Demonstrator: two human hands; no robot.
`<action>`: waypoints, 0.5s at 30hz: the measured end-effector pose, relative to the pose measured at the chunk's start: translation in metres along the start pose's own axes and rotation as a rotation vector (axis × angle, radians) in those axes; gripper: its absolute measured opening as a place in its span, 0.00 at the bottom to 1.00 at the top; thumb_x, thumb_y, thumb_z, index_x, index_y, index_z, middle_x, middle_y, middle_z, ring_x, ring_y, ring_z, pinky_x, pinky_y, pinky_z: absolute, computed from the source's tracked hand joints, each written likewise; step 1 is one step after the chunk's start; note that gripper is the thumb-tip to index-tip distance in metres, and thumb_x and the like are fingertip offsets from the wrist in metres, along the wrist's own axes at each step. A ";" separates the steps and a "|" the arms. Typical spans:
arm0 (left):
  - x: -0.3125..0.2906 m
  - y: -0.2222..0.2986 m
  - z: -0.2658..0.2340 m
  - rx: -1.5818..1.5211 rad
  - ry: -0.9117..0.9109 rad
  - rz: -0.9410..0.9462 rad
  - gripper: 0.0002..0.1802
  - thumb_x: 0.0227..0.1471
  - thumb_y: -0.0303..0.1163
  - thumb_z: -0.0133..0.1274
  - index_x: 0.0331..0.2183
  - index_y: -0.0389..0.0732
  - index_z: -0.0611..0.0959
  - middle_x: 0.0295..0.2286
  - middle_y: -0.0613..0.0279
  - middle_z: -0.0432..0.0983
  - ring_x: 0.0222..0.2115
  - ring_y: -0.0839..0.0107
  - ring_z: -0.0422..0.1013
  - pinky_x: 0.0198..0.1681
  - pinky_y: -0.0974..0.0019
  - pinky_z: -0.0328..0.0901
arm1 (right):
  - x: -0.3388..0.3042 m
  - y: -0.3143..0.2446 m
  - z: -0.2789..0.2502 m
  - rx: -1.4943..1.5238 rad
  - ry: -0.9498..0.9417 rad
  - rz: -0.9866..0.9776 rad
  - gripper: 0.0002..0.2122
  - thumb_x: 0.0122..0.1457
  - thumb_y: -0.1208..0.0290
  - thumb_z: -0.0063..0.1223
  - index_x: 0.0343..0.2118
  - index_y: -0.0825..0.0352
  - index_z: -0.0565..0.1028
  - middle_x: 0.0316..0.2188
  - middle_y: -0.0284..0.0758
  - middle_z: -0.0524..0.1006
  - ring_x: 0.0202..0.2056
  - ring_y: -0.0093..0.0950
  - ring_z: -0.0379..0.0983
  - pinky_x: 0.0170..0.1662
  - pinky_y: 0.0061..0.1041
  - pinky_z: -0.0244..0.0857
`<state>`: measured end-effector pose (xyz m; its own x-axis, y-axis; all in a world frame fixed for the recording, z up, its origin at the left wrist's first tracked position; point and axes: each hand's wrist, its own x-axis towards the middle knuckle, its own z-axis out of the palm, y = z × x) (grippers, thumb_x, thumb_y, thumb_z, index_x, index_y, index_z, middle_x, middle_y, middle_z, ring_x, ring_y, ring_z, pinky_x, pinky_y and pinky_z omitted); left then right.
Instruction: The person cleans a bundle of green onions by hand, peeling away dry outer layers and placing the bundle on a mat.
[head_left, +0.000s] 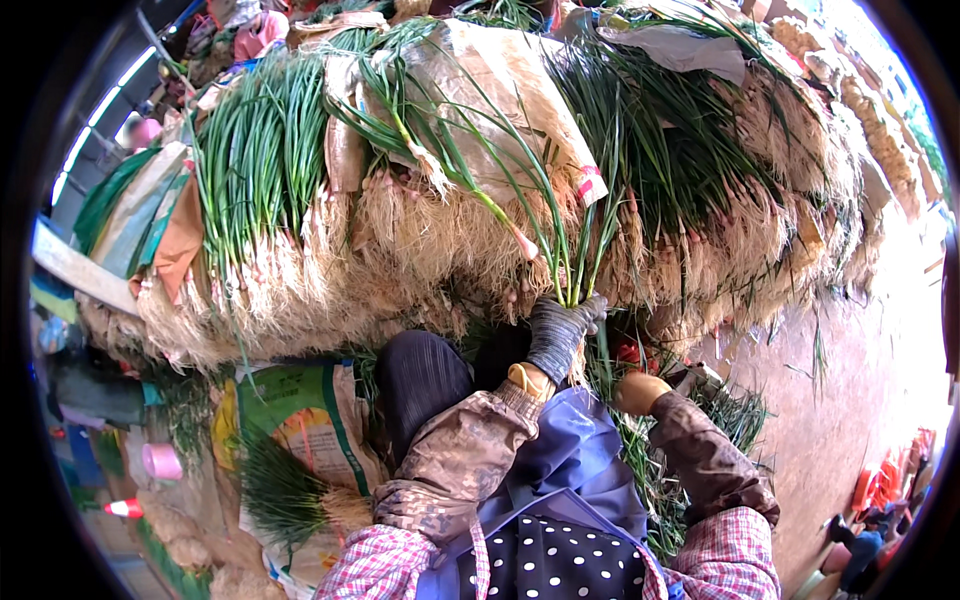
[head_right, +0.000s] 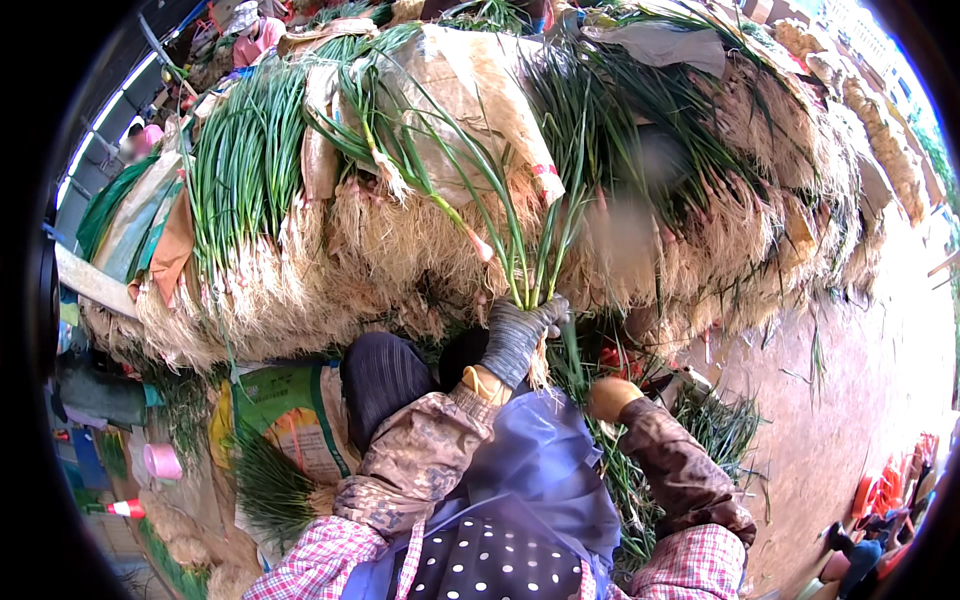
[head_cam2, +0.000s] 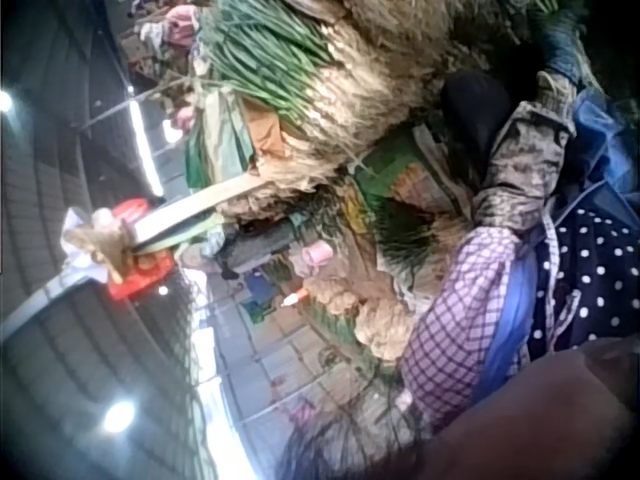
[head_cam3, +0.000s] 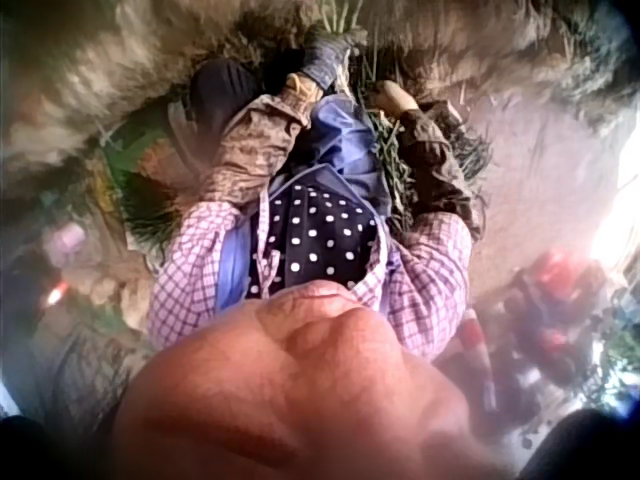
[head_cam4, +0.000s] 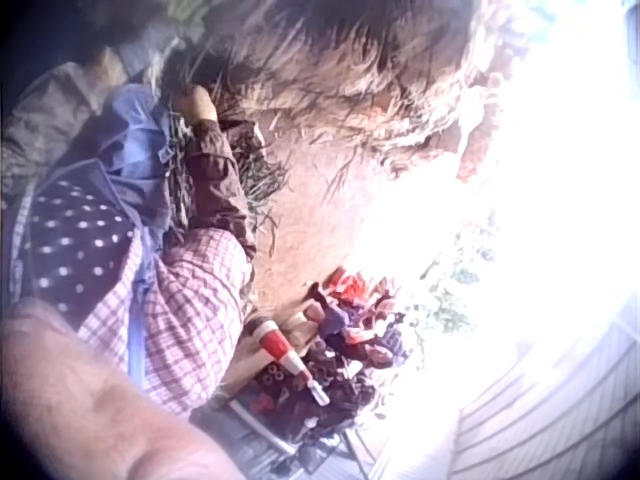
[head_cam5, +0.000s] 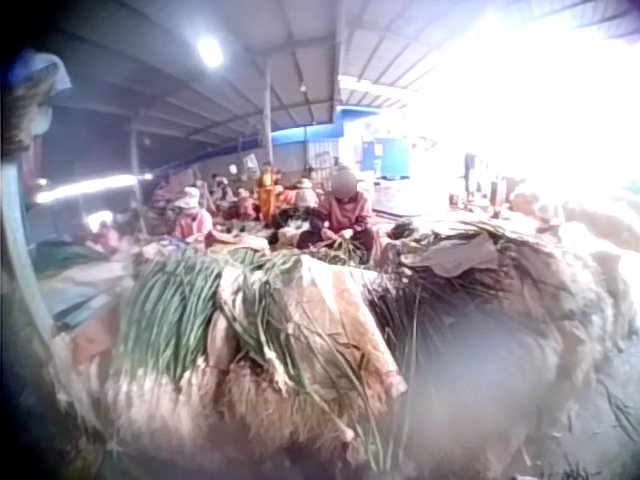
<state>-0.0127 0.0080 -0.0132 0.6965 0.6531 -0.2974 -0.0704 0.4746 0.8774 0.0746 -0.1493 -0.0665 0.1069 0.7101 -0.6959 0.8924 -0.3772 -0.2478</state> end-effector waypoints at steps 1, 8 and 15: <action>0.000 0.000 0.001 -0.006 -0.004 -0.010 0.06 0.41 0.25 0.57 0.26 0.35 0.77 0.20 0.61 0.74 0.18 0.75 0.70 0.16 0.77 0.63 | -0.010 -0.005 -0.002 -0.183 -0.236 0.148 0.17 0.51 0.56 0.45 0.30 0.67 0.77 0.30 0.42 0.76 0.33 0.36 0.73 0.40 0.31 0.65; 0.001 0.001 0.006 -0.033 -0.101 -0.026 0.06 0.46 0.26 0.53 0.31 0.38 0.76 0.21 0.62 0.75 0.18 0.74 0.72 0.16 0.75 0.65 | 0.018 -0.002 -0.084 1.763 0.326 -0.647 0.24 0.55 0.55 0.46 0.46 0.71 0.64 0.32 0.37 0.72 0.35 0.27 0.70 0.40 0.25 0.64; -0.001 0.003 0.003 0.031 0.001 0.041 0.07 0.47 0.33 0.53 0.26 0.39 0.77 0.17 0.66 0.74 0.13 0.78 0.69 0.14 0.77 0.63 | 0.017 -0.026 -0.100 1.540 0.875 -0.142 0.10 0.54 0.67 0.50 0.27 0.70 0.74 0.21 0.32 0.73 0.22 0.21 0.69 0.26 0.21 0.65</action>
<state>-0.0113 0.0066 -0.0093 0.6931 0.6718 -0.2613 -0.0763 0.4288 0.9002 0.0973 -0.0679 -0.0043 0.7121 0.6688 -0.2139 -0.2096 -0.0883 -0.9738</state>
